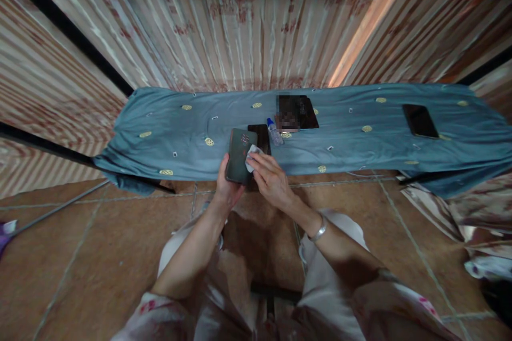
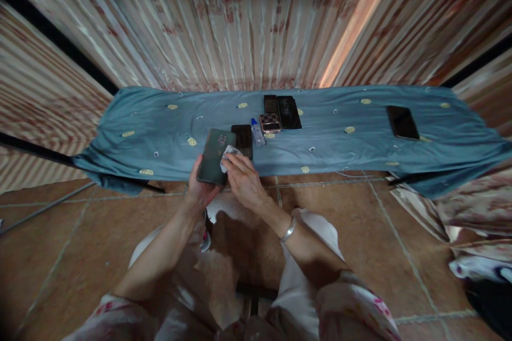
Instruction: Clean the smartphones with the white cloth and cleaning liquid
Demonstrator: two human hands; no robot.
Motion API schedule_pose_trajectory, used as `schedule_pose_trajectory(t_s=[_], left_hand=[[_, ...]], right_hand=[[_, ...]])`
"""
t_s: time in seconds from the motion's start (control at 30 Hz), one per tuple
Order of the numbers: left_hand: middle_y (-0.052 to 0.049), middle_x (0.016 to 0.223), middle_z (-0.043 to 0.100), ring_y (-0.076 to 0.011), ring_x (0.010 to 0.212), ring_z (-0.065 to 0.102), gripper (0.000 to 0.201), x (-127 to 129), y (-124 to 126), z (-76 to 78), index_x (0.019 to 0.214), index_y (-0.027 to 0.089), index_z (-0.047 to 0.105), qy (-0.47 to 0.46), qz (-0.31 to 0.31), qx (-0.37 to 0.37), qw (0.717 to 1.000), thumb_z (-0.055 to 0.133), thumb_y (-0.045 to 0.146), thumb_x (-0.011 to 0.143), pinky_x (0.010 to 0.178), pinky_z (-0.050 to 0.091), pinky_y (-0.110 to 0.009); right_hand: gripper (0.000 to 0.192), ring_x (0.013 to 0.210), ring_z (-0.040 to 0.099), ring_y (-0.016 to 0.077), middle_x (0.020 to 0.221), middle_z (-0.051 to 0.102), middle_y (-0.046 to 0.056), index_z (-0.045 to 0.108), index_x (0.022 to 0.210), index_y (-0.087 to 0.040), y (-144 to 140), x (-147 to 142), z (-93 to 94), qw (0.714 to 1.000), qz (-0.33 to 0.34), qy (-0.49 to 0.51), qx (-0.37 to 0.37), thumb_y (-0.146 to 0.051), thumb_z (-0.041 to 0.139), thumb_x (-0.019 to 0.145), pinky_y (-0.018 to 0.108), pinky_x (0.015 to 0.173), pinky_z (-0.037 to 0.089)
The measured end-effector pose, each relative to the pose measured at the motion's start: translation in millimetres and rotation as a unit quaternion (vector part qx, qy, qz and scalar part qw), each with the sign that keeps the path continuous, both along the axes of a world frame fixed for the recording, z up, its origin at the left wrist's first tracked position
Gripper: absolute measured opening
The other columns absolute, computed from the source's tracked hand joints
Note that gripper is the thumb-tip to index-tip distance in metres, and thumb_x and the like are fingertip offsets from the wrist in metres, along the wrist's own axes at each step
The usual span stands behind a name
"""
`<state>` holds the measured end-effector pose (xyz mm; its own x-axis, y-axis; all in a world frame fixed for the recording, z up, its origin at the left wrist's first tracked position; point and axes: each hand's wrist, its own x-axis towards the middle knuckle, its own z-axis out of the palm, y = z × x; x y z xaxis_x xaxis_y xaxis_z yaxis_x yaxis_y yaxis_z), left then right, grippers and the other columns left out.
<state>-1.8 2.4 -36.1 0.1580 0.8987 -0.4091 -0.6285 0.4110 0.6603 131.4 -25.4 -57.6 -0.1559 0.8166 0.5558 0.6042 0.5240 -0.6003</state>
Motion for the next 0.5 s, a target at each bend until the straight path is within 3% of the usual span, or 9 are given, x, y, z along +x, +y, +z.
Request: schedule_pose_trajectory(t_s=[0.2, 0.33, 0.5], left_hand=[[-0.008, 0.093, 0.075, -0.0198, 0.103, 0.067, 0.057, 9.4, -4.7, 3.2, 0.094, 0.011, 0.071, -0.021, -0.044, -0.021, 0.999, 0.032, 0.052, 0.096, 0.096, 0.05, -0.029], [-0.005, 0.098, 0.074, -0.0187, 0.11, 0.064, 0.04, 17.5, -11.7, -3.2, 0.101, 0.015, 0.07, 0.012, -0.047, 0.016, 0.999, 0.045, 0.047, 0.094, 0.094, 0.05, -0.028], [-0.006, 0.101, 0.072, -0.0212, 0.106, 0.064, 0.042, 17.9, -11.9, -21.9, 0.102, 0.015, 0.069, 0.078, -0.102, 0.063, 0.99, 0.057, 0.053, 0.086, 0.087, 0.052, -0.031]], right_hand=[[0.039, 0.127, 0.054, 0.0223, 0.132, 0.063, 0.01, 0.063, 0.127, -0.02, -9.3, -7.8, 6.3, 0.999, 0.032, -0.019, 0.019, -0.019, 0.036, 0.098, 0.047, 0.11, 0.044], [0.04, 0.128, 0.052, 0.0222, 0.133, 0.061, 0.01, 0.062, 0.128, -0.02, 0.4, 3.8, 11.9, 1.0, 0.009, -0.012, 0.019, -0.019, 0.034, 0.098, 0.046, 0.11, 0.044], [0.041, 0.132, 0.048, 0.0238, 0.136, 0.058, 0.012, 0.06, 0.131, -0.019, 4.6, 14.4, 15.6, 0.999, -0.015, -0.02, 0.033, -0.018, 0.034, 0.098, 0.047, 0.111, 0.043]])
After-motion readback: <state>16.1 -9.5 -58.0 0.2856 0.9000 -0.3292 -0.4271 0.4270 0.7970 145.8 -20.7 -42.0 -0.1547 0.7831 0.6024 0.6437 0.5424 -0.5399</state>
